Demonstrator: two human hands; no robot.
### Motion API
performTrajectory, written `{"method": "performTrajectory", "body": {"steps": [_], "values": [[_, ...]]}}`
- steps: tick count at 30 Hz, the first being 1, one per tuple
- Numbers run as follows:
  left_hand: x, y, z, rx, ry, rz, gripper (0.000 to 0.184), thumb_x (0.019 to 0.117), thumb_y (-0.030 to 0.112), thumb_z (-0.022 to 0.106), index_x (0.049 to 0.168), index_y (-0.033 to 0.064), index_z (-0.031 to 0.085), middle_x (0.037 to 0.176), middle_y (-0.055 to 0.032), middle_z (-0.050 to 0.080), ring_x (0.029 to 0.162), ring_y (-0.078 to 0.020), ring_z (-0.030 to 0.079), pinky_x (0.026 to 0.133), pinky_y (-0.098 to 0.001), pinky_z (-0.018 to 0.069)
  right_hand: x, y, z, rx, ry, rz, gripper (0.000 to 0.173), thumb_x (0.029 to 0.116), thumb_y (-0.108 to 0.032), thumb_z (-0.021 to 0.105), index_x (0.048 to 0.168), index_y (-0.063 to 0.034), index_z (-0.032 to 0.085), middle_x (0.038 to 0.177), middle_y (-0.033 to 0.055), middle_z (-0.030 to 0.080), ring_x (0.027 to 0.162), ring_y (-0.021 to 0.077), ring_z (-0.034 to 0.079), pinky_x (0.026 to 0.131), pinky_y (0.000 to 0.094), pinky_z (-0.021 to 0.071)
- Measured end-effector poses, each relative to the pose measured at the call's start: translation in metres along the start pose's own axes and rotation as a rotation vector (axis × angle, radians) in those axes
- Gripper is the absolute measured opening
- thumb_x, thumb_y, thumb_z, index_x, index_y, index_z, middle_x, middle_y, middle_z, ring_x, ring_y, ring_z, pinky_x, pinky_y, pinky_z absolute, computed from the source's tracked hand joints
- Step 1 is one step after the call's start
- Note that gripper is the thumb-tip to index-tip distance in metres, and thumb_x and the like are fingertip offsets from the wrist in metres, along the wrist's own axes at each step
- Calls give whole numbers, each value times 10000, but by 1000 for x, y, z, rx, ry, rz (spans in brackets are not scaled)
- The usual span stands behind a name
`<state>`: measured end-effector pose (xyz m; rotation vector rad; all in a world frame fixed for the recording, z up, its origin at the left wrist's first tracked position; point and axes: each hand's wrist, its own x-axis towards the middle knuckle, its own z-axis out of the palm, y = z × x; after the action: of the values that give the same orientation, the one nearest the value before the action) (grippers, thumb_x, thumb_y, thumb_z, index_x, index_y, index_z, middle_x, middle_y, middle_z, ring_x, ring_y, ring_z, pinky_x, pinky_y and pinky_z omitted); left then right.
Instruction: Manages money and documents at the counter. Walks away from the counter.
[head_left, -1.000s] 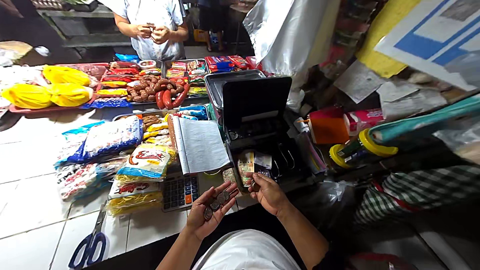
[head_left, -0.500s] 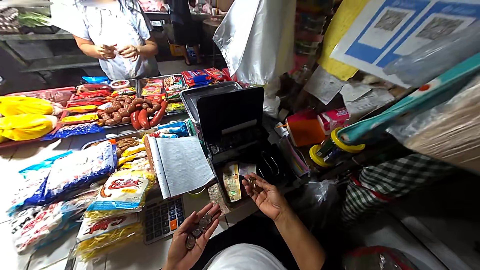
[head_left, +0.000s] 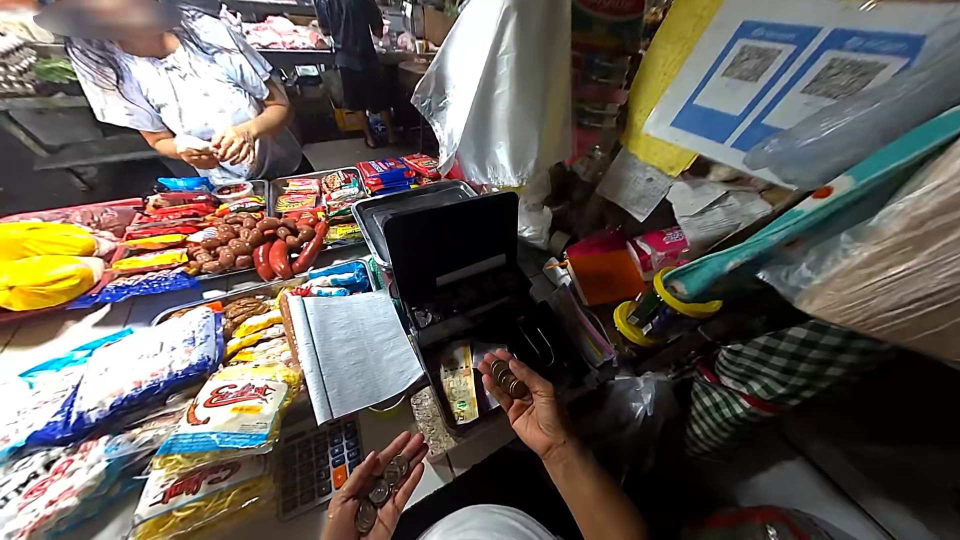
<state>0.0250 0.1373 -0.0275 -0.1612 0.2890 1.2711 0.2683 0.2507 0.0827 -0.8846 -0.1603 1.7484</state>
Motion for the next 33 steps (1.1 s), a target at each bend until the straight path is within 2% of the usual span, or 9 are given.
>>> {"method": "performTrajectory", "body": {"steps": [11, 14, 17, 20, 24, 26, 29, 30, 33], "values": [[1, 0, -7, -1, -24, 8, 512, 1089, 276, 334, 1268, -56, 680, 1349, -269, 636, 1299, -385, 605, 1093, -455, 506, 0, -4, -5, 71, -103, 92, 330, 998, 30, 364, 1188, 51, 633, 1092, 191, 740, 993, 263, 751, 846, 338, 630], [3, -1, -9, 89, -46, -3, 538, 1094, 326, 323, 1312, -37, 655, 1373, -240, 631, 1315, -347, 600, 1105, -439, 499, -1, -19, -28, -27, -49, 117, 372, 1003, -78, 298, 1102, -30, 653, 789, 32, 671, 580, 75, 620, 503, 184, 511], [3, -3, -4, 210, -58, 0, 505, 1095, 324, 353, 1318, -12, 658, 1365, -196, 651, 1305, -301, 614, 1091, -414, 515, -9, -45, -103, -175, 19, -53, 441, 1029, -128, 227, 1258, -49, 595, 626, -63, 526, 429, 12, 424, 398, 154, 359], [7, -3, -3, 248, -95, -30, 494, 1104, 294, 335, 1331, -17, 643, 1393, -183, 636, 1330, -290, 597, 1112, -411, 499, -15, -64, -222, -388, 446, -190, 420, 1048, -99, 255, 1352, -33, 537, 622, -65, 472, 433, 19, 372, 405, 174, 330], [10, -2, -7, 227, -80, -95, 525, 1106, 299, 313, 1353, -51, 615, 1414, -219, 609, 1349, -315, 576, 1126, -428, 485, -26, -39, -382, -452, 979, 134, 320, 1064, -312, 512, 1319, -129, 576, 730, -14, 486, 462, 53, 331, 420, 211, 293], [14, -4, -2, 255, -34, -94, 562, 1114, 318, 251, 1351, -39, 615, 1402, -213, 620, 1342, -316, 582, 1119, -429, 491, -21, -28, -383, -488, 973, 202, 272, 1048, -360, 534, 1222, -161, 597, 694, -30, 490, 438, 42, 321, 400, 203, 286], [20, -10, 4, 254, -28, -117, 553, 1106, 314, 277, 1327, -46, 633, 1385, -229, 625, 1326, -335, 593, 1101, -427, 508, -6, -25, -347, -532, 709, 293, 415, 1062, -148, 408, 1464, -186, 504, 741, -9, 493, 453, 55, 323, 408, 218, 288], [23, -13, 7, 248, -37, -125, 543, 1099, 314, 301, 1320, -49, 638, 1383, -233, 625, 1321, -340, 595, 1096, -427, 511, 3, -25, -339, -539, 688, 331, 388, 1053, -108, 384, 1426, -147, 487, 735, -3, 500, 441, 49, 326, 394, 208, 291], [29, -24, 23, 175, -155, -156, 520, 1070, 315, 384, 1358, -58, 603, 1437, -244, 578, 1351, -350, 566, 1111, -424, 497, 25, -25, -311, -561, 801, 291, 194, 1077, -123, 365, 1061, -35, 537, 676, 12, 501, 423, 59, 354, 394, 204, 325]]}}
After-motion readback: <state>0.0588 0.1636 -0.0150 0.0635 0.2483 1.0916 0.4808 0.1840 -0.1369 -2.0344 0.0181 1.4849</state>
